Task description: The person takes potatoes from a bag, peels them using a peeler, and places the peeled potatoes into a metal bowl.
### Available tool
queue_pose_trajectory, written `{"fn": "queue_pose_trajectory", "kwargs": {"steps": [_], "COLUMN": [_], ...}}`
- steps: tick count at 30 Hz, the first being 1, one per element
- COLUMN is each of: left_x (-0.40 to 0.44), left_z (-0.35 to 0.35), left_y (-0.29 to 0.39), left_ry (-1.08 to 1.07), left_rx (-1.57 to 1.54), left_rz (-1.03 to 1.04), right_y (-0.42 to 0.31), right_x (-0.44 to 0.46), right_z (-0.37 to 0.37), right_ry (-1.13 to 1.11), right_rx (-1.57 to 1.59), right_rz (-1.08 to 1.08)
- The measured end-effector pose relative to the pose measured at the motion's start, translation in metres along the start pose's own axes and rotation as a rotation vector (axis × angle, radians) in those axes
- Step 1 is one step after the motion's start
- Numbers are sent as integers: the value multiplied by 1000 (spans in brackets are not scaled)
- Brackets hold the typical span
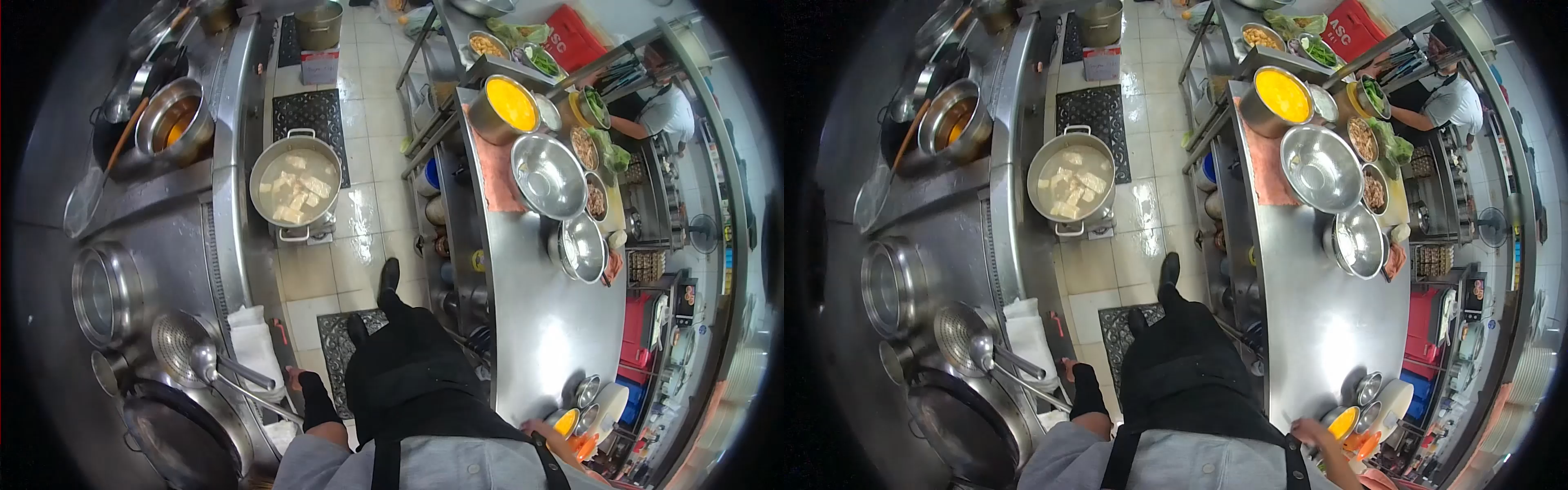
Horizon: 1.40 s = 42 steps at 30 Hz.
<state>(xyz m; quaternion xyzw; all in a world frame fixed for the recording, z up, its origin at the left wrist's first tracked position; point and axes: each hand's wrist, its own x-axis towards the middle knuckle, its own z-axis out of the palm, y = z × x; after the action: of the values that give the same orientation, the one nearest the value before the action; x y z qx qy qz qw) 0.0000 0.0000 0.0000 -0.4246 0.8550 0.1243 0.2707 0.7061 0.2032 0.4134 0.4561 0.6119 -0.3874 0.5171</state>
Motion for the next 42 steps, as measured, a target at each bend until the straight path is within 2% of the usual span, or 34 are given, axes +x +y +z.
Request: {"fn": "queue_pose_trajectory", "kwargs": {"steps": [1, 2, 3, 4, 5, 7, 8, 9, 11, 13, 16, 17, 18, 20, 21, 22, 24, 25, 27, 28, 29, 30, 31, 33, 37, 42], "left_x": [-11, -21, -39, -60, -84, -132, -164, -205, -261, -348, -508, -557, -589, -689, -740, -782, -856, -879, -911, -921, -930, -937, -943, -955, -979, -1019], "left_z": [-5, -4, 5, 17, 32, 54, 51, 50, 70, 28, -81, -119, -143, -237, -283, -332, -407, -436, -476, -486, -492, -497, -496, -497, -488, -470], "left_y": [5, 15, 31, 50, 76, 118, 153, 188, 271, 350, 470, 503, 540, 604, 625, 646, 673, 684, 708, 723, 741, 760, 782, 828, 920, 1012], "left_ry": [3, 10, -131, -261, -381, -606, -677, -628, -503, -960, -904, -940, -877, -840, -818, -498, -284, -160, 50, 120, 157, 193, 185, 170, 64, -61], "left_rx": [14, 26, 210, 400, 595, 1026, 1025, 925, 1294, 347, 234, 37, -117, -393, -555, -589, -876, -960, -1027, -1004, -957, -912, -852, -765, -626, -537], "left_rz": [75, 154, 356, 559, 765, 1142, 1327, 1202, 1700, 1118, 1474, 1582, 1750, 1961, 2048, 2256, 2418, 2566, 2930, 3098, 3246, 3374, 3472, 3610, 3751, 3862], "right_y": [68, -13, -72, -76, -116, -165, -196, -208, -234, -251, -270, -278, -285, -296, -304, -310, -318, -312, -300, -299, -319, -345, -369, -408, -463, -494], "right_x": [37, -16, -43, -38, -54, -56, -64, -61, -63, -68, -84, -99, -116, -155, -180, -206, -249, -262, -301, -332, -336, -331, -323, -313, -294, -280], "right_z": [-14, -114, -195, -238, -294, -383, -425, -457, -516, -573, -654, -685, -716, -774, -799, -821, -862, -877, -918, -953, -974, -992, -1012, -1058, -1144, -1225], "right_ry": [0, 130, 222, 361, 592, 877, 1005, 1133, 1324, 1442, 1516, 1527, 1543, 1622, 1714, 1800, 2003, 1879, 2277, 2607, 2571, 2472, 2431, 2395, 2349, 2335], "right_rx": [-133, -113, 51, 218, 233, 386, 552, 587, 766, 938, 1181, 1256, 1324, 1411, 1360, 1307, 1206, 1049, 226, -518, -469, -206, -100, -80, -89, -81], "right_rz": [-238, -50, 108, 75, -20, -143, -273, -337, -382, -435, -550, -615, -678, -1017, -1102, -1184, -1283, -1504, -1452, -1044, -1086, -1236, -1288, -1292, -1243, -1165]}}
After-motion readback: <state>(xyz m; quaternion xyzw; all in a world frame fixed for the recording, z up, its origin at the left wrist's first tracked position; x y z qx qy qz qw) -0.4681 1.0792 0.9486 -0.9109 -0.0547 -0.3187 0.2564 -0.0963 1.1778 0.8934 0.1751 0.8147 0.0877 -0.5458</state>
